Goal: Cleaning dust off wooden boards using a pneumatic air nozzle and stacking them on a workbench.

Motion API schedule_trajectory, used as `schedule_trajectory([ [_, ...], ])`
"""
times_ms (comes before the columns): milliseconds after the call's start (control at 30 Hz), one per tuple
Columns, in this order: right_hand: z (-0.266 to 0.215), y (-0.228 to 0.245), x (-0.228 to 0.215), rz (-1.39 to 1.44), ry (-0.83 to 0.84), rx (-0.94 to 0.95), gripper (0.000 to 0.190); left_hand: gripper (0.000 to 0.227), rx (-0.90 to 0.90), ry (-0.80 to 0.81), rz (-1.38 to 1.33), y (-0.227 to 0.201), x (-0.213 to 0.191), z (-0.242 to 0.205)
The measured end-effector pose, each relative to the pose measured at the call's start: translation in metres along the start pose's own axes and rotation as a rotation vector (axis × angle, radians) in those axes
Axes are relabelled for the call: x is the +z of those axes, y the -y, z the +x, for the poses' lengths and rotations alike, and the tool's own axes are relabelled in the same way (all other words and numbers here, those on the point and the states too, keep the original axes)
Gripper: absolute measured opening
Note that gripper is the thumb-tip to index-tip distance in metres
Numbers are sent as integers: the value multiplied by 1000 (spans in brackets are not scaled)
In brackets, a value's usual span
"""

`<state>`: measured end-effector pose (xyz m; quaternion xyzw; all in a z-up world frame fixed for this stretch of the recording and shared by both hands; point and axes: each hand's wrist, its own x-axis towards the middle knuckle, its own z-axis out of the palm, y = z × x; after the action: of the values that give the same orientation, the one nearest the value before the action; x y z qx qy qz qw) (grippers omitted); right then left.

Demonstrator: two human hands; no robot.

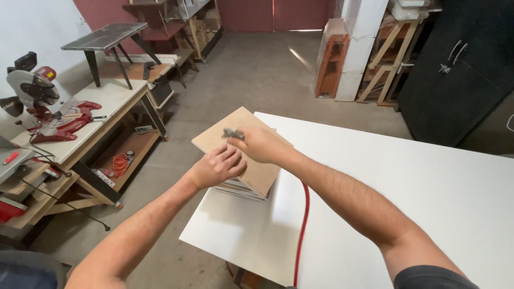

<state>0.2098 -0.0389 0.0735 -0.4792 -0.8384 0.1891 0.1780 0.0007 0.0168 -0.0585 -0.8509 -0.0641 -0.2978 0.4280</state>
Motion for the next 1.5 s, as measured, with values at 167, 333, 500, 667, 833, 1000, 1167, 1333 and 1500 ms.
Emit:
schedule_trajectory([
  [167,11,-100,-5,-4,-191,249,51,17,-63,-28,1,-5,13,-13],
  [333,-50,-107,4,65,-300,317,57,25,-274,-4,22,9,21,-41],
  [500,-80,-61,67,185,-529,114,32,19,-1342,-307,-390,-36,2,20],
  [667,-69,-114,55,207,-695,260,39,20,-1849,-424,-719,-91,9,52],
  [833,-129,-79,49,138,-294,291,53,19,-2080,-719,-966,-125,2,74],
  [1000,-172,-184,65,198,-331,629,51,16,-2244,-988,-1004,-171,-41,119],
  [1167,-261,-195,71,130,-151,436,50,17,-2235,-1045,-959,-218,-63,171],
  [1333,-355,-202,56,188,-273,446,49,23,-2249,-1062,-983,-269,-75,210],
  [1500,-464,-198,49,936,-385,818,48,34,-2453,-1315,-1288,-318,-49,245],
])
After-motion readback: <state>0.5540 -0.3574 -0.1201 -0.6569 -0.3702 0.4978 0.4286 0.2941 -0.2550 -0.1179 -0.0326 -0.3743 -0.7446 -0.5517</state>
